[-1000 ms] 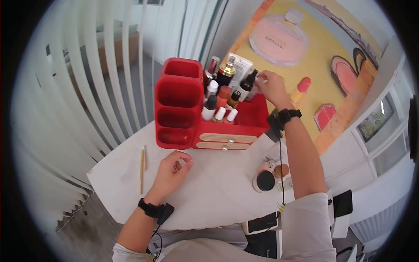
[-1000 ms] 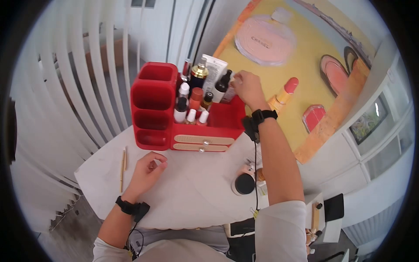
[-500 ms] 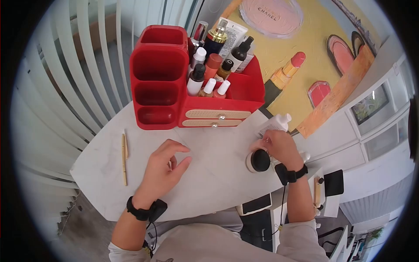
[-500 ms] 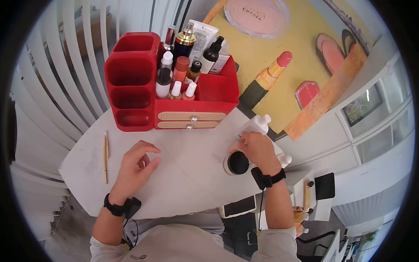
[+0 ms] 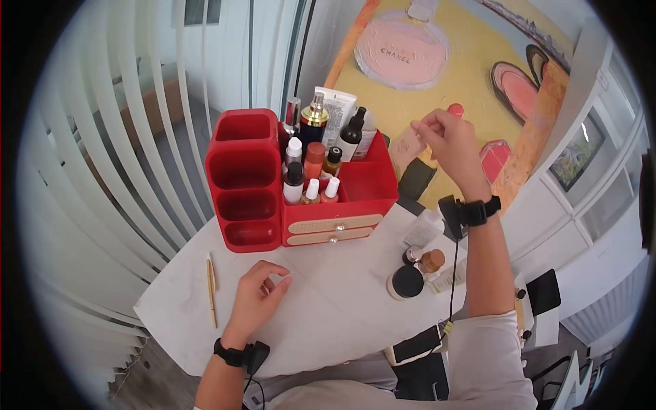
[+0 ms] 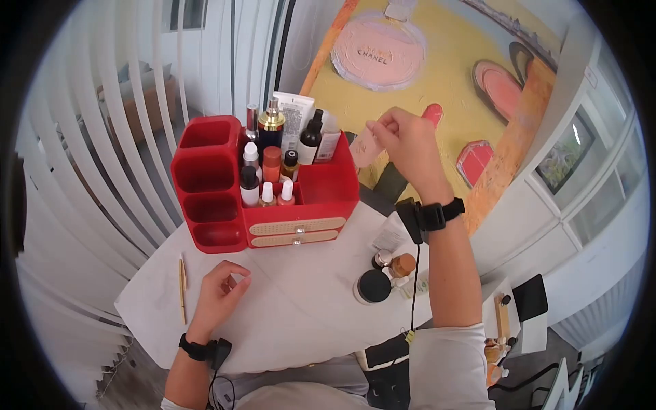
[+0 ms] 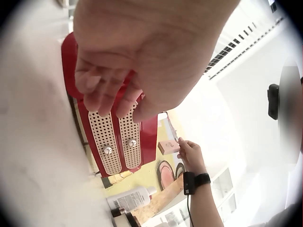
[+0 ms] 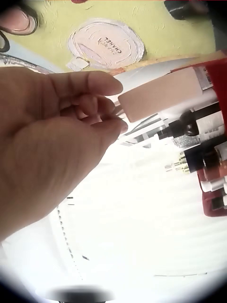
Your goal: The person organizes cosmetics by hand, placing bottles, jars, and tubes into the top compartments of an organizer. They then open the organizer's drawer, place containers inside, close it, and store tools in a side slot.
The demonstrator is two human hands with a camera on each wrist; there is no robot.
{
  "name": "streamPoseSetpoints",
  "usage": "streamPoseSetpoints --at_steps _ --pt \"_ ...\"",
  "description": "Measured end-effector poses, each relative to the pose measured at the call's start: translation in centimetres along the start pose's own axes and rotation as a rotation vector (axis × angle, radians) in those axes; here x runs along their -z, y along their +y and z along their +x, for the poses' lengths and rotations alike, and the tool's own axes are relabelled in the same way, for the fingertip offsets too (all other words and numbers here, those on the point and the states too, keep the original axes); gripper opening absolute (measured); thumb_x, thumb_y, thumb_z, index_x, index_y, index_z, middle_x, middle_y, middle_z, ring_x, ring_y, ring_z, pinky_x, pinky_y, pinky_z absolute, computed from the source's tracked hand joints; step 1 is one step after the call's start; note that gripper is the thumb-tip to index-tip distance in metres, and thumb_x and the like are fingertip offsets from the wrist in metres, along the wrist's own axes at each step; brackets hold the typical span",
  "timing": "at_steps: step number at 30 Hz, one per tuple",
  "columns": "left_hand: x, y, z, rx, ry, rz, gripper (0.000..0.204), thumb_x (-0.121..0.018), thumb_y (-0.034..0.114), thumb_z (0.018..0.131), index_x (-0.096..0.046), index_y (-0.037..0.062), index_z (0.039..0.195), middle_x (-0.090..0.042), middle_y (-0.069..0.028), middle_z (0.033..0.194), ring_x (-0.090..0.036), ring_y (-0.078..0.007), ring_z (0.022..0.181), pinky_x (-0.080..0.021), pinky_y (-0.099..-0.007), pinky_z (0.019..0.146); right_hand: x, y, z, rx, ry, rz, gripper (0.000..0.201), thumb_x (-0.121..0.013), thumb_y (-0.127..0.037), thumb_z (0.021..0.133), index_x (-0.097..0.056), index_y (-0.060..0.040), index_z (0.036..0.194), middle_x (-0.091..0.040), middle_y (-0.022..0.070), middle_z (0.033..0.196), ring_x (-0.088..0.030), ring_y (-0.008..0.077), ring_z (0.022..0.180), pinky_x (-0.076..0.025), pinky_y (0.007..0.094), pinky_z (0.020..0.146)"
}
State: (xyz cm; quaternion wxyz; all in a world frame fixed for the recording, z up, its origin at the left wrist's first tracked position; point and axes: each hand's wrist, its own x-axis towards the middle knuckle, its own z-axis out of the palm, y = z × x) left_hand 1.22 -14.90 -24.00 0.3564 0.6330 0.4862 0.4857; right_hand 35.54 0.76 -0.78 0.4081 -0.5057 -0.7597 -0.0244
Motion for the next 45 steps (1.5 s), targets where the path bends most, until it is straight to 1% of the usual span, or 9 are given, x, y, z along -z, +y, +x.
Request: streamPoseSetpoints --at_steps 3,5,8,20,22,28,33,40,45 --pt "-0.2 -0.2 0.1 0.006 0.037 -0.028 0.015 -0.08 0.007 0.094 -0.075 0.0037 0.108 -0.069 -0.005 0.098 -0.055 -0.0093 0.065 -0.045 -0.0259 0.059 -0.9 0.1 2.6 0.008 0.009 0.015 0.023 -0.079 -0.02 0.1 -0.075 0.0029 0.098 -0.074 0.0058 0.076 -0.066 0.0098 0.061 -0.051 0.027 0.051" --pt "0.0 -0.1 0.1 0.01 0.027 -0.021 0.015 -0.08 0.007 0.094 -0.074 0.003 0.107 -0.07 -0.005 0.098 -0.055 -0.0093 0.064 -0.046 -0.0261 0.06 -3.0 1.2 3.4 -0.002 -0.01 -0.028 0.027 -0.081 -0.024 0.096 -0.076 0.0027 0.092 -0.075 0.0165 0.077 -0.074 0.0272 0.067 -0.058 0.0363 0.065" --pt "0.1 0.0 0.1 0.044 -0.013 -0.044 0.014 -0.08 0.007 0.094 -0.074 0.0019 0.106 -0.07 -0.0051 0.099 -0.055 -0.0097 0.064 -0.046 -0.0264 0.06 -6.2 3.4 3.6 0.058 -0.106 -0.083 0.029 -0.083 -0.026 0.094 -0.076 0.0017 0.091 -0.076 0.02 0.08 -0.075 0.0334 0.071 -0.059 0.0408 0.069" --pt "0.6 1.2 -0.1 0.02 -0.045 -0.017 0.013 -0.079 0.004 0.095 -0.072 0.0021 0.106 -0.07 -0.0071 0.101 -0.055 -0.012 0.064 -0.046 -0.0274 0.061 -6.9 4.5 1.7 0.143 -0.158 -0.308 0.033 -0.084 -0.033 0.092 -0.075 -0.0034 0.102 -0.077 0.0178 0.087 -0.074 0.0393 0.084 -0.058 0.0482 0.075" --pt "0.7 1.5 -0.2 0.025 -0.029 -0.044 0.015 -0.079 0.004 0.094 -0.072 0.0012 0.106 -0.07 -0.0071 0.1 -0.055 -0.0124 0.064 -0.046 -0.0279 0.059 -4.0 1.9 -0.8 0.091 -0.064 -0.324 0.032 -0.083 -0.031 0.093 -0.074 -0.004 0.108 -0.078 0.0164 0.091 -0.075 0.0389 0.086 -0.058 0.0474 0.075" --pt "0.5 2.2 -0.7 -0.063 -0.087 -0.047 0.018 -0.081 0.004 0.092 -0.071 0.0008 0.108 -0.07 -0.0083 0.099 -0.057 -0.0149 0.062 -0.047 -0.0285 0.057 -0.1 2.6 -15.8 -0.078 -0.43 -0.355 0.022 -0.08 -0.026 0.095 -0.077 -0.0042 0.1 -0.076 0.0191 0.095 -0.074 0.0405 0.086 -0.057 0.0498 0.079" --pt "0.1 2.3 -0.8 -0.061 -0.117 -0.001 0.02 -0.082 0.005 0.092 -0.072 0.0012 0.108 -0.07 -0.009 0.1 -0.058 -0.0161 0.063 -0.047 -0.0285 0.058 -1.9 -1.7 -24.5 -0.268 -0.626 -0.681 0.048 -0.08 -0.034 0.095 -0.068 -0.0058 0.132 -0.073 0.0173 0.126 -0.075 0.0392 0.092 -0.06 0.0476 0.077" --pt "0.0 2.3 -0.5 0.002 -0.171 0.042 0.025 -0.084 0.005 0.09 -0.072 0.0015 0.112 -0.07 -0.0087 0.105 -0.059 -0.0165 0.069 -0.049 -0.0281 0.063 -5.0 -4.6 -28.2 -0.218 -0.423 -0.276 0.061 -0.081 -0.028 0.097 -0.058 -0.0006 0.146 -0.059 0.0248 0.147 -0.074 0.0426 0.107 -0.062 0.0491 0.086" --pt "0.0 2.1 -0.9 0.065 -0.316 0.012 0.074 -0.09 0.003 0.081 -0.059 0.0086 0.147 -0.061 -0.0075 0.141 -0.058 -0.0118 0.075 -0.052 -0.025 0.069 -6.5 -5.5 -26.0 -0.175 -0.443 0.062 0.058 -0.081 -0.025 0.098 -0.059 -0.001 0.145 -0.062 0.023 0.145 -0.075 0.0377 0.103 -0.063 0.0447 0.084"
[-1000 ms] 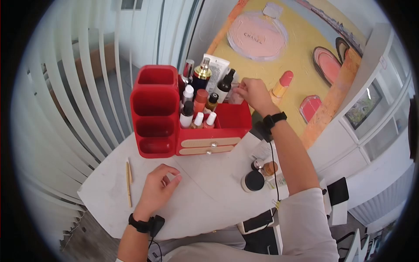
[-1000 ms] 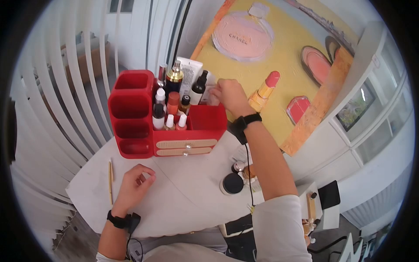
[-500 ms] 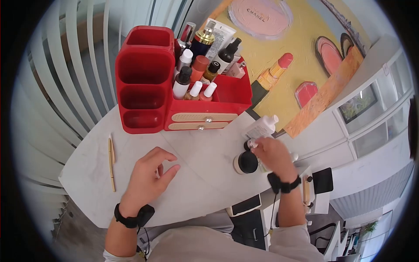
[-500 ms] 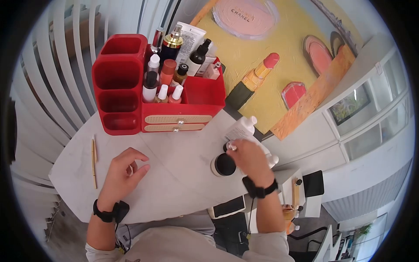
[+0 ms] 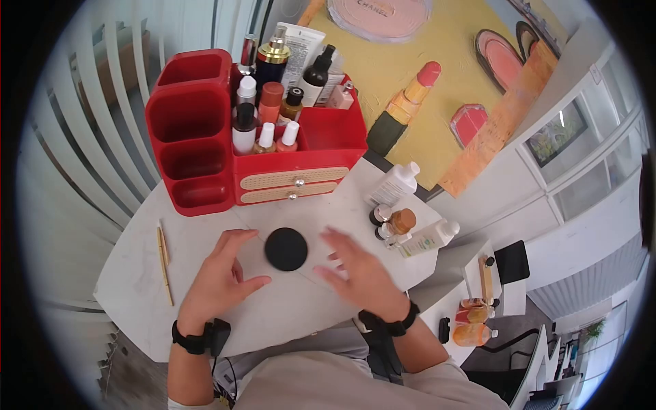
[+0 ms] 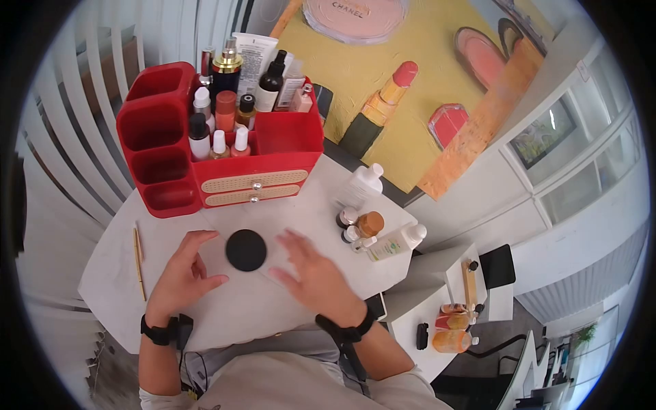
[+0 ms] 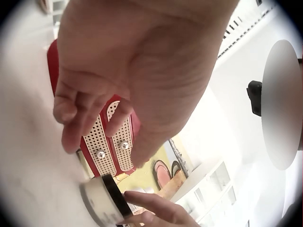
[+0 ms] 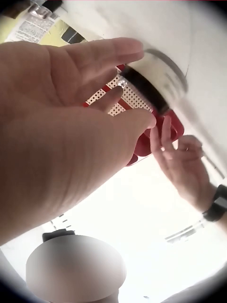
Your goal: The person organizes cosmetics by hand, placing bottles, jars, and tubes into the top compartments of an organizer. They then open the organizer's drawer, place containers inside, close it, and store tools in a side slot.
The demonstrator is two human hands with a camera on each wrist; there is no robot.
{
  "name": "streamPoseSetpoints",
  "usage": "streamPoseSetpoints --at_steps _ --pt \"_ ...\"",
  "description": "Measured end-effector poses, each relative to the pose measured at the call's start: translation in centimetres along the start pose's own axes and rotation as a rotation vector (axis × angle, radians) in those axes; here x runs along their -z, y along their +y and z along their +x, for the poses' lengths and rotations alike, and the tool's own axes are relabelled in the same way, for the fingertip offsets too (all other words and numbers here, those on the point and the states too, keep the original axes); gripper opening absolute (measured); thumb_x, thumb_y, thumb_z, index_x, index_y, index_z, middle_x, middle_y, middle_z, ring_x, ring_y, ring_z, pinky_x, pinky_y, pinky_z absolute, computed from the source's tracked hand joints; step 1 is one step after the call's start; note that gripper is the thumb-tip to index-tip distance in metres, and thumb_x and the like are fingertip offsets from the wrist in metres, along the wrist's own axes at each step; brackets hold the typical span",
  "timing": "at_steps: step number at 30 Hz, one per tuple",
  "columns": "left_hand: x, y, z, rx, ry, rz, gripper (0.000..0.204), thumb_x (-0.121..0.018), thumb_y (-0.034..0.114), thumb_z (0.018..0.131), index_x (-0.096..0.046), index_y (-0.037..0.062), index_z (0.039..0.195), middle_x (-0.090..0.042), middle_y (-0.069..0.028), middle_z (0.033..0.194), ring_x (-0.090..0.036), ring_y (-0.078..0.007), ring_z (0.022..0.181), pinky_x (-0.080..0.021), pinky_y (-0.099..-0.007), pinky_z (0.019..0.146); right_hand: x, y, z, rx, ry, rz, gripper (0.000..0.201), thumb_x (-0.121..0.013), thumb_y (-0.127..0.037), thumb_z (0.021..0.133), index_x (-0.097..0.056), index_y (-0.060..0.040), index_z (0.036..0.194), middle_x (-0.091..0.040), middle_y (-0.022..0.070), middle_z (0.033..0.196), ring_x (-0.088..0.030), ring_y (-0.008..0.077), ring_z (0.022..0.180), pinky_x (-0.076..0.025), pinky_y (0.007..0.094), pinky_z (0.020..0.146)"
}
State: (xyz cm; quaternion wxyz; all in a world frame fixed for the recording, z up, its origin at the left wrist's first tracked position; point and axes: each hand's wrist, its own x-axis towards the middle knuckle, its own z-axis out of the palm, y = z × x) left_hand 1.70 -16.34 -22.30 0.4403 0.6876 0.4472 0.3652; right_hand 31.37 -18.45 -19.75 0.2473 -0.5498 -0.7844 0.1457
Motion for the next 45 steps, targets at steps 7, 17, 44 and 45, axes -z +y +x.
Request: streamPoseSetpoints --at_steps 7,17,44,45 --pt "0.3 0.4 0.2 0.034 -0.103 0.073 0.094 -0.093 0.004 0.077 -0.051 0.0148 0.161 -0.053 -0.0101 0.158 -0.059 -0.0141 0.076 -0.055 -0.0256 0.071 2.1 7.9 1.0 -0.189 0.154 -0.569 0.05 -0.081 -0.022 0.095 -0.063 -0.0013 0.137 -0.067 0.0223 0.14 -0.077 0.041 0.094 -0.063 0.0491 0.078" --pt "0.1 0.0 0.1 0.003 -0.077 0.133 0.077 -0.091 0.012 0.083 -0.059 0.0162 0.153 -0.06 -0.0127 0.146 -0.065 -0.0229 0.076 -0.057 -0.0335 0.074 0.1 2.9 2.3 -0.119 0.135 -0.499 0.055 -0.084 -0.023 0.091 -0.063 -0.0123 0.141 -0.072 0.0102 0.128 -0.077 0.0354 0.089 -0.062 0.0445 0.074" --pt "0.1 0.3 0.1 -0.033 -0.164 0.136 0.091 -0.094 0.012 0.075 -0.052 0.0126 0.156 -0.063 -0.015 0.138 -0.069 -0.0388 0.12 -0.058 -0.0429 0.102 -3.7 1.4 2.5 0.122 -0.191 0.141 0.058 -0.083 -0.014 0.091 -0.061 -0.0083 0.144 -0.064 0.0105 0.116 -0.072 0.0326 0.098 -0.06 0.0424 0.084" --pt "0.1 0.3 0.0 -0.025 -0.177 0.129 0.089 -0.094 0.012 0.075 -0.053 0.0126 0.155 -0.064 -0.0148 0.137 -0.069 -0.0389 0.119 -0.059 -0.0431 0.101 -3.5 1.2 2.6 0.122 -0.189 0.142 0.058 -0.083 -0.014 0.091 -0.061 -0.0083 0.144 -0.064 0.0105 0.116 -0.072 0.0326 0.098 -0.06 0.0424 0.084"
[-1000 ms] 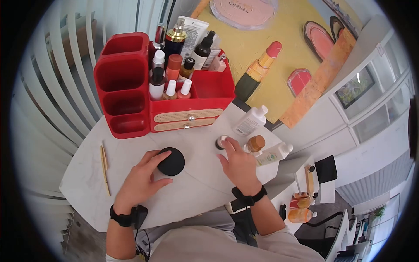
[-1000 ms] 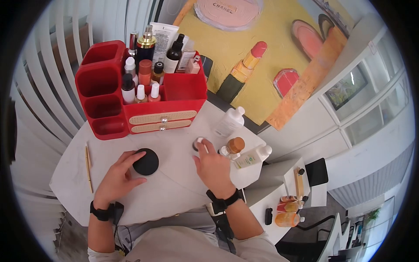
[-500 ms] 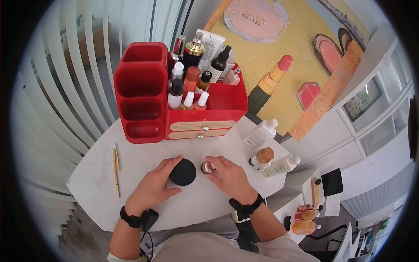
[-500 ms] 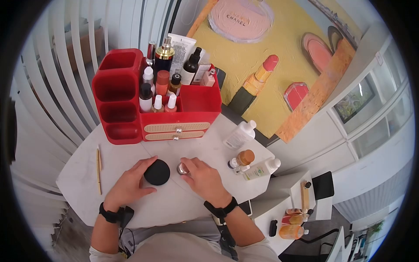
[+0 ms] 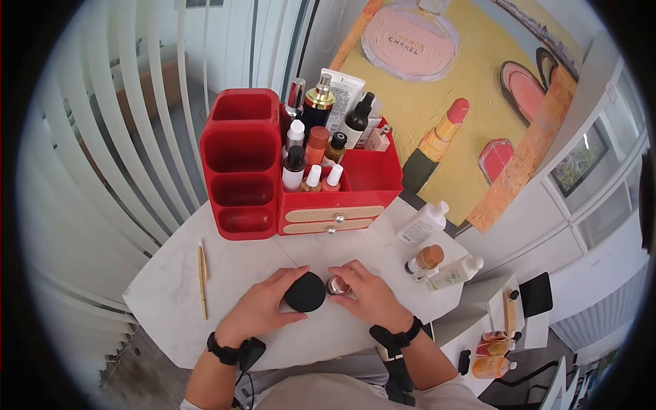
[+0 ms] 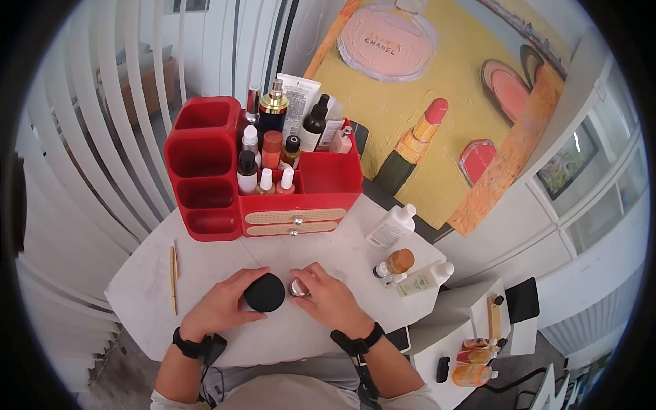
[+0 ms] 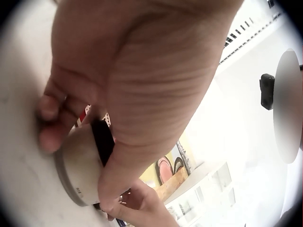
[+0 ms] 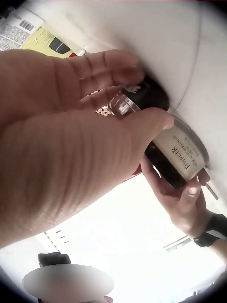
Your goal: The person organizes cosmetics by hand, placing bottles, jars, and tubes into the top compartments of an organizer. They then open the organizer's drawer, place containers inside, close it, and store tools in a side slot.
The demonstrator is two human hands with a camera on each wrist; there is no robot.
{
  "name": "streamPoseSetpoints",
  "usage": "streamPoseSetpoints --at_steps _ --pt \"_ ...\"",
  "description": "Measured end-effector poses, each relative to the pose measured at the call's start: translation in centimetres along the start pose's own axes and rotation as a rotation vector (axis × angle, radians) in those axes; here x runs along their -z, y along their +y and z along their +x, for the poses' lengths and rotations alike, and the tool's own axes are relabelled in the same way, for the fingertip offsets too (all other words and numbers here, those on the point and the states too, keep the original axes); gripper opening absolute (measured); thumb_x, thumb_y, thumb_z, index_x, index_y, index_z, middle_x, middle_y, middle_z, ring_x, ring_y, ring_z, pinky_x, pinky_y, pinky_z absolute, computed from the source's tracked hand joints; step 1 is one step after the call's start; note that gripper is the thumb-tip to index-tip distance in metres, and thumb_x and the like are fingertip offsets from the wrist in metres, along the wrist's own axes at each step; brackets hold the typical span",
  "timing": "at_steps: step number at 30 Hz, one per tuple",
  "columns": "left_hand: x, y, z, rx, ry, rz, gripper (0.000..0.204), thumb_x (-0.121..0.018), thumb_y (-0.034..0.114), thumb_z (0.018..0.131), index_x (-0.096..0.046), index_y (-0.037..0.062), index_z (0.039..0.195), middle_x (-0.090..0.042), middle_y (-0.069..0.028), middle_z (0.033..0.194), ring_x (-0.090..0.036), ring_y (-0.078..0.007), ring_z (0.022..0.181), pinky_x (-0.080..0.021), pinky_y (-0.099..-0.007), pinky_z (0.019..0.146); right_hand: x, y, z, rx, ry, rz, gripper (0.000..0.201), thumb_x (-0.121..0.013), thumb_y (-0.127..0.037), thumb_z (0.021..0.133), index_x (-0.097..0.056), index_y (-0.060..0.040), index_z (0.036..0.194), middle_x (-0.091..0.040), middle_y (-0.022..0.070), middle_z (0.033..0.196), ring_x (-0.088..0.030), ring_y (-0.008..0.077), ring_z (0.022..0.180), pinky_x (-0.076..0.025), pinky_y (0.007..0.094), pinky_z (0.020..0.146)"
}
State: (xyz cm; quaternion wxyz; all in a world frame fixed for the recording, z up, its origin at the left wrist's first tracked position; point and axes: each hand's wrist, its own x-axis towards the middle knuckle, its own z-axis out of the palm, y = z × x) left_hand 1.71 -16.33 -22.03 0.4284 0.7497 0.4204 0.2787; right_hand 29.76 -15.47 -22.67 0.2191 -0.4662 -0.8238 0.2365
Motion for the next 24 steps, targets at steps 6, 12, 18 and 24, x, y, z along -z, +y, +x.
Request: streamPoseSetpoints --at_steps 6,12,18,24 --pt "-0.1 0.0 0.0 0.015 0.033 0.021 0.084 -0.095 0.013 0.073 -0.058 0.012 0.147 -0.067 -0.0143 0.133 -0.071 -0.0387 0.116 -0.059 -0.0426 0.097 0.1 -0.4 0.0 -0.041 -0.002 0.068 0.061 -0.084 -0.006 0.087 -0.059 -0.0064 0.143 -0.06 0.0133 0.121 -0.071 0.0333 0.1 -0.059 0.0427 0.086" --pt "-0.3 1.1 0.3 0.145 0.158 0.049 0.081 -0.096 0.01 0.067 -0.061 0.0111 0.139 -0.07 -0.0139 0.127 -0.072 -0.0395 0.11 -0.06 -0.0446 0.092 3.3 -0.2 -2.1 -0.134 0.249 -0.18 0.058 -0.08 -0.014 0.093 -0.057 -0.0022 0.145 -0.062 0.0221 0.141 -0.07 0.0413 0.116 -0.061 0.0457 0.094" --pt "-0.5 0.5 0.1 0.096 0.187 0.132 0.082 -0.096 0.011 0.068 -0.058 0.0117 0.142 -0.069 -0.0151 0.129 -0.072 -0.041 0.113 -0.06 -0.0464 0.095 6.9 4.2 -4.4 -0.46 0.412 -0.603 0.058 -0.082 -0.02 0.093 -0.058 -0.0003 0.143 -0.058 0.0278 0.15 -0.073 0.0465 0.108 -0.063 0.0501 0.086" --pt "-0.3 0.4 0.1 0.042 0.189 0.098 0.081 -0.095 0.01 0.071 -0.057 0.0121 0.142 -0.068 -0.0155 0.131 -0.071 -0.0421 0.115 -0.06 -0.0463 0.097 7.7 3.3 -5.5 -0.389 0.419 -0.689 0.057 -0.084 -0.016 0.089 -0.061 -0.0053 0.139 -0.063 0.0199 0.139 -0.075 0.0402 0.099 -0.063 0.0459 0.076"
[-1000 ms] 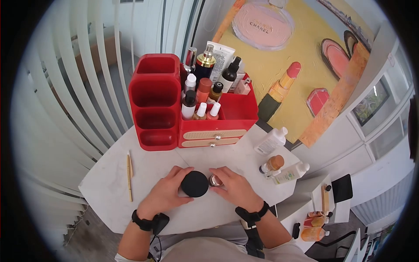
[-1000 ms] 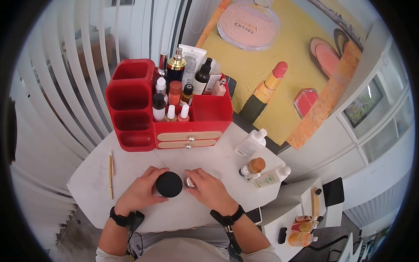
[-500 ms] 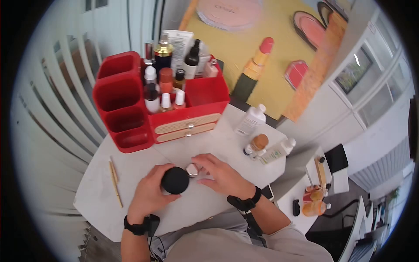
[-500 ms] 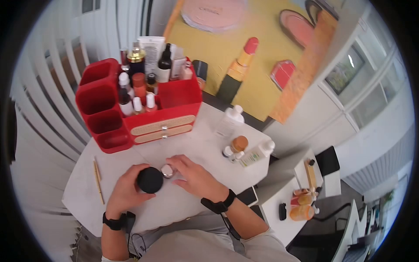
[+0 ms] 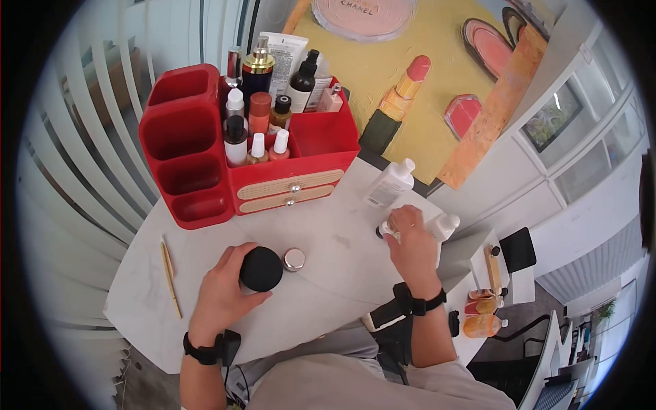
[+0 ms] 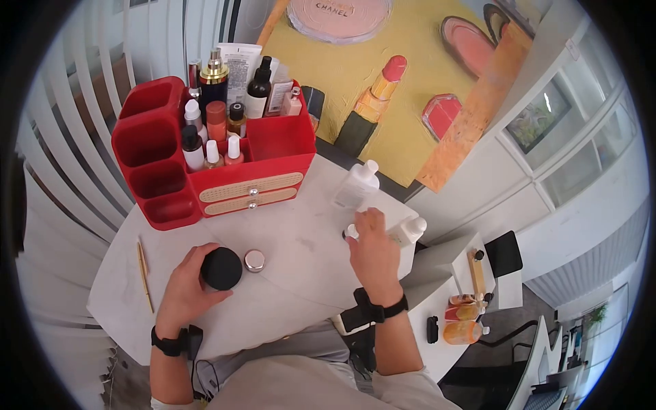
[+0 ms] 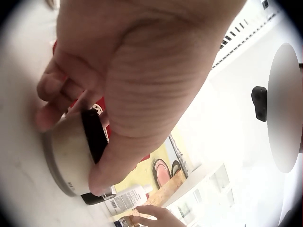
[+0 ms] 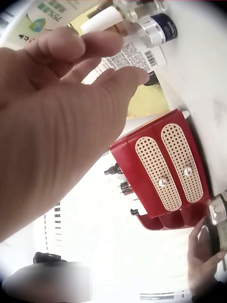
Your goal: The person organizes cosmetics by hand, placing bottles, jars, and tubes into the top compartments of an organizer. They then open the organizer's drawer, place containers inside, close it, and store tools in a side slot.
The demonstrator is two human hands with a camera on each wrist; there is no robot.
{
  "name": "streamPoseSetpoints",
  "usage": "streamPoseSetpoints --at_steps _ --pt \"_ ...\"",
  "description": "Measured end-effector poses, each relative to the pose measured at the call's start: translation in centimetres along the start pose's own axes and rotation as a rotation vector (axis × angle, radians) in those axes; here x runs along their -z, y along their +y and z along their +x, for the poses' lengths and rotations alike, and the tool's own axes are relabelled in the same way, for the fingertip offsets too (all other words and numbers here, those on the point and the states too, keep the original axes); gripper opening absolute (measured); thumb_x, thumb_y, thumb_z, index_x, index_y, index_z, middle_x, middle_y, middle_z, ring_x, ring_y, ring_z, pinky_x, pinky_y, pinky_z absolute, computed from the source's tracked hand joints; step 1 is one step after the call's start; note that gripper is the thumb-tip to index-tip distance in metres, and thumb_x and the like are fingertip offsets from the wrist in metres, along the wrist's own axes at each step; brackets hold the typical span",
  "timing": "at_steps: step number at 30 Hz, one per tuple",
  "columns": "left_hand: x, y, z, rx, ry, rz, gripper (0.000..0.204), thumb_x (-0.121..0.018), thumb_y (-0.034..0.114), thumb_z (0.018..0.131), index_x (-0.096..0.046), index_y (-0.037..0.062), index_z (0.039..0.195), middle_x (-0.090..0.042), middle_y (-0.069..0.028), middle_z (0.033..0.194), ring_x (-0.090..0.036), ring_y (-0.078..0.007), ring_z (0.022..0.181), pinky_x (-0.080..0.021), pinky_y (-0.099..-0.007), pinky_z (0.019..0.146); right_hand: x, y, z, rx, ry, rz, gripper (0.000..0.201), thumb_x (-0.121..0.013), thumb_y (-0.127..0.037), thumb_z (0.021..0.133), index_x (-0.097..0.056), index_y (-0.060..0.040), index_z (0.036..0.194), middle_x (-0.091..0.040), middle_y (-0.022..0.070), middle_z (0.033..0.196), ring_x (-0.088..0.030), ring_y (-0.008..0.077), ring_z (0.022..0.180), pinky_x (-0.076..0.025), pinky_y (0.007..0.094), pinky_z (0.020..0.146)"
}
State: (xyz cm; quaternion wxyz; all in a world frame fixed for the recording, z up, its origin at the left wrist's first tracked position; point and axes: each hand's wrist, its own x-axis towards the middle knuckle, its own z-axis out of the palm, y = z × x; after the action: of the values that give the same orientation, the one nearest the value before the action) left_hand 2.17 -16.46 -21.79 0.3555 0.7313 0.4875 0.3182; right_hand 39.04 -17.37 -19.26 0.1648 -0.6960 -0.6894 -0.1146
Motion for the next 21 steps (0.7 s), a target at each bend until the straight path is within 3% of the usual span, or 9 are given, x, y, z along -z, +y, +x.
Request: streamPoseSetpoints --at_steps 4,7,11,13,17,21 --pt "-0.3 -0.3 0.0 -0.005 -0.002 0.004 0.082 -0.095 0.009 0.071 -0.056 0.0123 0.143 -0.067 -0.0155 0.132 -0.071 -0.0417 0.115 -0.06 -0.0458 0.096 0.3 0.2 -0.9 -0.004 -0.108 -0.106 0.057 -0.089 -0.013 0.083 -0.062 -0.0097 0.133 -0.064 0.0119 0.124 -0.076 0.0341 0.09 -0.061 0.0434 0.071" --pt "-0.2 -0.1 0.0 0.018 -0.012 0.007 0.082 -0.095 0.009 0.07 -0.056 0.0129 0.143 -0.067 -0.015 0.13 -0.072 -0.0405 0.111 -0.061 -0.0443 0.093 -0.9 0.3 -1.1 -0.061 -0.18 -0.089 0.058 -0.09 -0.014 0.081 -0.064 -0.0129 0.133 -0.066 0.0114 0.126 -0.075 0.0378 0.088 -0.06 0.0479 0.076" --pt "0.0 -0.3 0.0 0.017 -0.021 -0.008 0.083 -0.095 0.009 0.071 -0.056 0.0123 0.144 -0.066 -0.0143 0.128 -0.072 -0.0381 0.107 -0.062 -0.0411 0.087 -2.1 0.3 -1.2 -0.07 -0.181 -0.08 0.056 -0.09 -0.015 0.082 -0.064 -0.0133 0.132 -0.065 0.012 0.123 -0.075 0.0371 0.088 -0.061 0.0475 0.075" --pt "0.0 -0.3 0.1 0.034 -0.043 -0.023 0.086 -0.095 0.002 0.069 -0.056 0.0072 0.145 -0.064 -0.0127 0.13 -0.071 -0.0276 0.105 -0.06 -0.0324 0.074 -2.6 0.5 -1.3 -0.069 -0.143 -0.043 0.055 -0.089 -0.016 0.083 -0.064 -0.0134 0.132 -0.065 0.0124 0.12 -0.075 0.0371 0.088 -0.06 0.0468 0.075" --pt "-0.2 -0.3 0.1 0.008 -0.024 -0.017 0.083 -0.095 0.01 0.071 -0.056 0.0109 0.144 -0.065 -0.0136 0.129 -0.073 -0.0344 0.104 -0.061 -0.0369 0.079 -3.0 0.5 -0.7 -0.113 -0.13 -0.016 0.046 -0.087 -0.016 0.085 -0.065 -0.0139 0.126 -0.065 0.0111 0.115 -0.074 0.0365 0.088 -0.06 0.0467 0.074" --pt "-0.1 -0.6 0.0 0.01 -0.033 -0.031 0.083 -0.095 0.011 0.072 -0.055 0.0117 0.145 -0.065 -0.0144 0.13 -0.072 -0.0383 0.107 -0.062 -0.0409 0.086 -3.5 -1.1 -0.2 -0.002 -0.154 0.019 0.031 -0.086 -0.017 0.087 -0.068 -0.0138 0.111 -0.066 0.0088 0.11 -0.074 0.0347 0.085 -0.06 0.046 0.072"
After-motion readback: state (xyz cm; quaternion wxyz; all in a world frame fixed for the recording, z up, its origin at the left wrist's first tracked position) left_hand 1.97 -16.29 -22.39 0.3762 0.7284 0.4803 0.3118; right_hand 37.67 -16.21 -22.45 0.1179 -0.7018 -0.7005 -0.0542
